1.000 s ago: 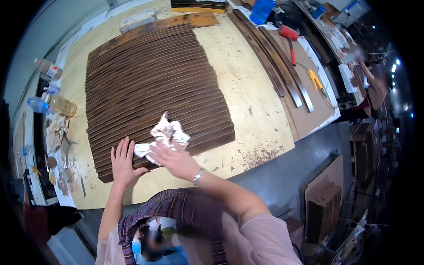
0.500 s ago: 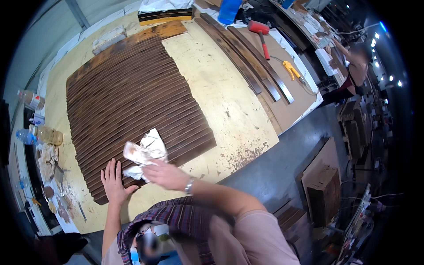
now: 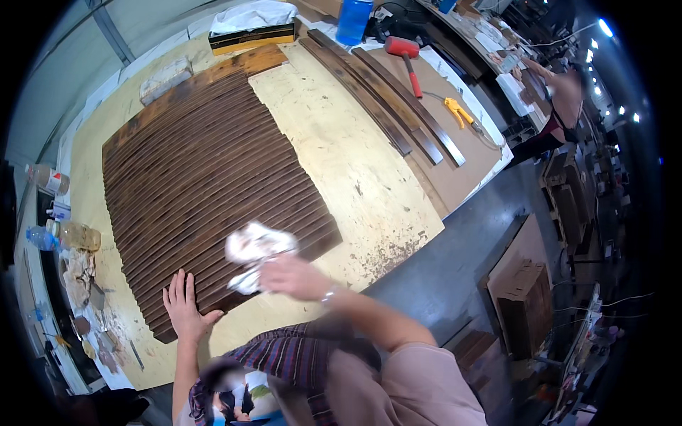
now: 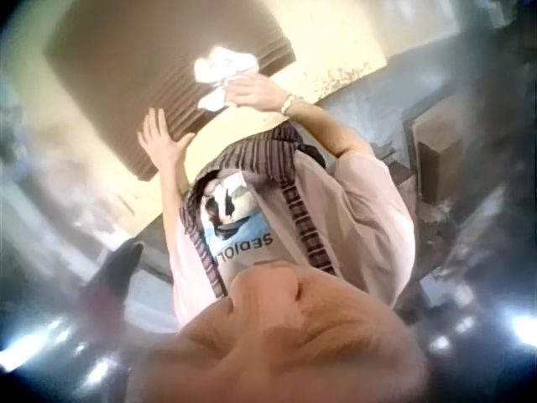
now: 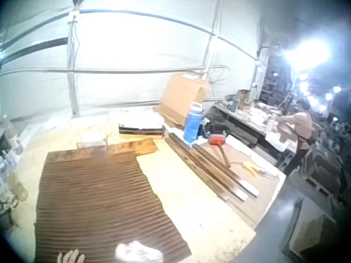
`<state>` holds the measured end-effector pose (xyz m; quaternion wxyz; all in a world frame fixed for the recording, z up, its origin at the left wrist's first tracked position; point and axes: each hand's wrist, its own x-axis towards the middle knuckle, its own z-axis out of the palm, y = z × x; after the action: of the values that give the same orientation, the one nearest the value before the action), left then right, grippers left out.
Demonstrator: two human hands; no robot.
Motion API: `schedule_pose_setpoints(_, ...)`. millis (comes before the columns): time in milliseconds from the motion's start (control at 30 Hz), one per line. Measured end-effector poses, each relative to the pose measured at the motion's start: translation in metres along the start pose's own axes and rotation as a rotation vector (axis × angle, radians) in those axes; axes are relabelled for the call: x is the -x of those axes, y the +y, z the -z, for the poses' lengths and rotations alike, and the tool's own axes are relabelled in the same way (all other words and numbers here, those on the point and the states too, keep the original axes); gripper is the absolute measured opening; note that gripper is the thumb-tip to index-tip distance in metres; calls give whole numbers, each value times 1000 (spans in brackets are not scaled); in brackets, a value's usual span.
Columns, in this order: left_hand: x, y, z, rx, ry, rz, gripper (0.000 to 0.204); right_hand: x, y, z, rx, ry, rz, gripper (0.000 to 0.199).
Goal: The person wipes a large stack of dark wooden slats with a white cloth, moving along the grooves and edges. The person then lifts and repositions the stack to access different sides and continues wiping.
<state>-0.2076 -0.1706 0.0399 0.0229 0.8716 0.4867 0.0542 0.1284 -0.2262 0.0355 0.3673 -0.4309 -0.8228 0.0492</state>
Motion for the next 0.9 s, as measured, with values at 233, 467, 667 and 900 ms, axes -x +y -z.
schedule_pose_setpoints(233,-7,5,7,60,-62,29,116,45,77,104,454,384,-510,22)
schedule_pose_setpoints(467,-60,100,40,1431,-54,198,88,-64,-49,28,-696,232,-534,51)
schedule_pose_setpoints(667,-115,71,44,1383,-145,301,37,-54,10,29,-105,358,-530,76)
schedule_pose_setpoints(900,-145,84,20,244,-262,-592,65,15,117,57,-320,-9,-1024,104)
